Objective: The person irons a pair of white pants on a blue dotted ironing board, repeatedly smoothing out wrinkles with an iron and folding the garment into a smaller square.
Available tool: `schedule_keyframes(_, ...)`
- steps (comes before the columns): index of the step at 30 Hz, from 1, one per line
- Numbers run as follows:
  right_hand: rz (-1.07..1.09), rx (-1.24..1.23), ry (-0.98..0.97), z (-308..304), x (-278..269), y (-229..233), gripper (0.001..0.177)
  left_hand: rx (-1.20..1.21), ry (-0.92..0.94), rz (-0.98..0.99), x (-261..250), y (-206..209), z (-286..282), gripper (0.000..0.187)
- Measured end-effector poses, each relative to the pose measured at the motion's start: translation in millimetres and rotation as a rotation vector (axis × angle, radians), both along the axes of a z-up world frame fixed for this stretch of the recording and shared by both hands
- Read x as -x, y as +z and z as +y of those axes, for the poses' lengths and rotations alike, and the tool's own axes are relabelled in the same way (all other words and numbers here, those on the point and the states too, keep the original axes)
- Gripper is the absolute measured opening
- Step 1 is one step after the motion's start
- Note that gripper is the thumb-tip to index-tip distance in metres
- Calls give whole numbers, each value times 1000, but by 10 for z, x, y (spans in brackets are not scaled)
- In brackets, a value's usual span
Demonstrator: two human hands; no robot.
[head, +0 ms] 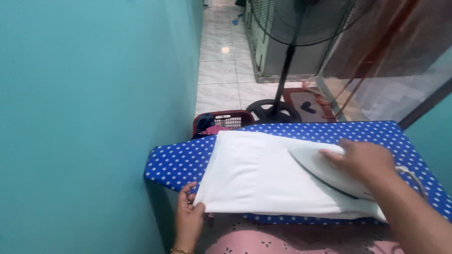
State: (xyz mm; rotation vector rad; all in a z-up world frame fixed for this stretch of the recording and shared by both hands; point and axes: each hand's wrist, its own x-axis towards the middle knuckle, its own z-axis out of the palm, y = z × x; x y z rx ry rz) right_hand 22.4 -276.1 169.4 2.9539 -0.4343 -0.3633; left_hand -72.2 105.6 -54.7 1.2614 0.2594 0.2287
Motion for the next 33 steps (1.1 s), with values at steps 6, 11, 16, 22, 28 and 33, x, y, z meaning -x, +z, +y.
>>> schedule_keyframes(6, 67, -42, -70, -575, 310, 4, 77, -74, 48, 154, -3, 135, -87, 73)
schedule_keyframes(11, 34, -58, -167, -680, 583, -22, 78, -124, 96, -60, -83, -184, -19, 79)
schedule_keyframes(16, -176, -180, -345, -1043, 606, -56, 63, -231, 150, -1, -94, -291, 19, 76)
schedule_keyframes(22, -289, -16, -303, -1473, 226, -148, 66, -564, 257, 25, -122, -205, -23, 67)
schedule_keyframes(28, -742, 413, 94, -1330, 288, -314, 58, -864, 316, -98, -30, 162, -266, 58)
schedule_keyframes(33, -502, -294, -71, -1012, 596, -820, 51, 404, -24, 387, -63, 875, -631, 56)
